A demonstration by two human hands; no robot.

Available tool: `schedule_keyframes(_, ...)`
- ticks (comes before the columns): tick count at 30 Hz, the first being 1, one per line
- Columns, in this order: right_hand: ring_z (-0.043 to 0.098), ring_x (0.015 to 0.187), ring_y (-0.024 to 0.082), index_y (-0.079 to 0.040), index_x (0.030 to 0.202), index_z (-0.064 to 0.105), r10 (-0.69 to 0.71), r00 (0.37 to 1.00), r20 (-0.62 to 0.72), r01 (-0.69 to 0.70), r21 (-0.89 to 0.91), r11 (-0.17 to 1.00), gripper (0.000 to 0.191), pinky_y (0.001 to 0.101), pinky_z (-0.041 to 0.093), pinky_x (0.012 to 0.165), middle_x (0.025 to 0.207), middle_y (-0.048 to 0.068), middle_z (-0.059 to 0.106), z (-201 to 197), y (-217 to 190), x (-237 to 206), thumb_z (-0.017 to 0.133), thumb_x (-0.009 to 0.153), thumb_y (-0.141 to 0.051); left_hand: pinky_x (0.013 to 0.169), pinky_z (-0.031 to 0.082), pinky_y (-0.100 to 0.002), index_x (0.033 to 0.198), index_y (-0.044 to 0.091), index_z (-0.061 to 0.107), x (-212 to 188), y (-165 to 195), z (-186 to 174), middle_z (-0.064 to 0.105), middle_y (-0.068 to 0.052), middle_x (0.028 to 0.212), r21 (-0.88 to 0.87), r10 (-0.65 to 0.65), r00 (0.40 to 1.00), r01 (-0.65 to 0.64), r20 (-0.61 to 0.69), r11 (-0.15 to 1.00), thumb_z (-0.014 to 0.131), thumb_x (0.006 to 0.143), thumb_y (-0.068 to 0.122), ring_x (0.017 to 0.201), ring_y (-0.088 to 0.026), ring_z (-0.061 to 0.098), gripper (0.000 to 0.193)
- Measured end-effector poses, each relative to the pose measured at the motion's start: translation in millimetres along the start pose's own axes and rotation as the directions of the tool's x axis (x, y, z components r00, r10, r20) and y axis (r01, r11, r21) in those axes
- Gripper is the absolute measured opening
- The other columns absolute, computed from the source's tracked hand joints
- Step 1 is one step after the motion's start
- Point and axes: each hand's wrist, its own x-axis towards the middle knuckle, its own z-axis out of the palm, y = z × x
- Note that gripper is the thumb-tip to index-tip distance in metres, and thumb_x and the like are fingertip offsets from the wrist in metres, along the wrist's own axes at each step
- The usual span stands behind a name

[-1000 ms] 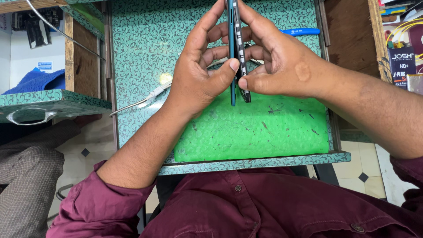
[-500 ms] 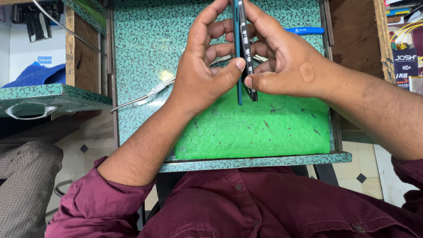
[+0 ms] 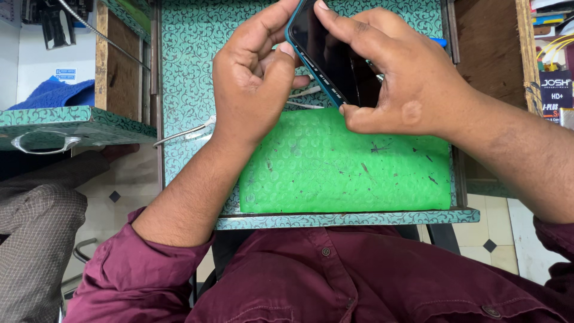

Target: The person plugs a charging cable into a smartphone and powers it on, then removes the SIM tray and pries off the back cover. They place the opened phone on a green mat and use a screwdriver to unscrew and work on the internal components, holding the frame steady with the other hand.

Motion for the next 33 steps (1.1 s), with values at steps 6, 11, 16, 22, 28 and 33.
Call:
schedule_keyframes(6, 0.060, 0.115, 0.037, -0.007, 0.162, 0.032, 0.124, 0.992, -0.034, -0.124, -0.011, 0.992, 0.110, 0.0455, 0.052, 0.094, 0.140, 0.021, 0.052, 2.8, -1.2, -2.2, 0.087, 0.070, -0.030, 0.084, 0.067, -0.024, 0.147, -0.003, 0.052, 0.6, 0.0, -1.6, 0.068, -0.014, 0.136, 0.001, 0.063, 0.998, -0.063, 0.016, 0.998, 0.047, 0.108, -0.010, 0.103, -0.007, 0.072, 0.040)
schedule_keyframes(11, 0.059, 0.123, 0.039, -0.007, 0.163, 0.034, 0.051, 0.996, -0.067, -0.059, -0.113, 0.992, 0.111, 0.0475, 0.053, 0.097, 0.142, 0.021, 0.052, 4.2, 0.5, -3.6, 0.090, 0.071, -0.032, 0.085, 0.067, -0.024, 0.147, -0.005, 0.053, -0.3, -3.0, -1.6, 0.070, -0.014, 0.134, 0.007, 0.079, 0.997, -0.079, 0.008, 0.997, 0.046, 0.109, -0.012, 0.109, -0.010, 0.074, 0.039)
schedule_keyframes(16, 0.059, 0.122, 0.039, -0.007, 0.163, 0.034, 0.036, 0.997, -0.072, -0.044, -0.122, 0.992, 0.110, 0.0483, 0.053, 0.095, 0.139, 0.020, 0.053, 4.9, 0.0, -4.1, 0.090, 0.072, -0.034, 0.086, 0.067, -0.024, 0.145, -0.005, 0.054, 0.9, -8.3, -2.9, 0.070, -0.013, 0.132, -0.001, 0.098, 0.995, -0.098, -0.006, 0.995, 0.046, 0.108, -0.014, 0.109, -0.010, 0.074, 0.039)
schedule_keyframes(22, 0.059, 0.119, 0.039, -0.006, 0.162, 0.034, 0.011, 0.997, -0.075, -0.023, -0.172, 0.985, 0.112, 0.0490, 0.053, 0.094, 0.136, 0.020, 0.053, 5.3, -1.7, -2.7, 0.090, 0.069, -0.034, 0.084, 0.064, -0.022, 0.143, -0.005, 0.058, 1.2, -13.2, -3.8, 0.070, -0.011, 0.133, 0.019, 0.129, 0.991, -0.129, -0.030, 0.991, 0.047, 0.104, -0.018, 0.110, -0.010, 0.073, 0.042)
schedule_keyframes(28, 0.059, 0.119, 0.039, -0.006, 0.162, 0.035, 0.004, 0.998, -0.071, -0.018, -0.191, 0.981, 0.112, 0.0483, 0.053, 0.094, 0.135, 0.019, 0.054, 4.6, -4.0, -1.3, 0.089, 0.068, -0.031, 0.083, 0.063, -0.022, 0.141, -0.005, 0.059, 1.3, -12.6, -3.1, 0.070, -0.012, 0.134, 0.018, 0.135, 0.990, -0.135, -0.043, 0.991, 0.048, 0.102, -0.019, 0.113, -0.010, 0.072, 0.043)
schedule_keyframes(33, 0.060, 0.111, 0.039, -0.003, 0.156, 0.036, -0.031, 0.995, -0.100, 0.008, -0.225, 0.974, 0.110, 0.0483, 0.053, 0.087, 0.128, 0.021, 0.055, 3.4, -8.4, 0.4, 0.089, 0.062, -0.027, 0.087, 0.064, -0.023, 0.139, -0.005, 0.061, 1.8, -10.8, -1.8, 0.070, -0.012, 0.128, -0.015, 0.106, 0.991, -0.108, -0.078, 0.994, 0.047, 0.099, -0.018, 0.112, -0.011, 0.072, 0.044)
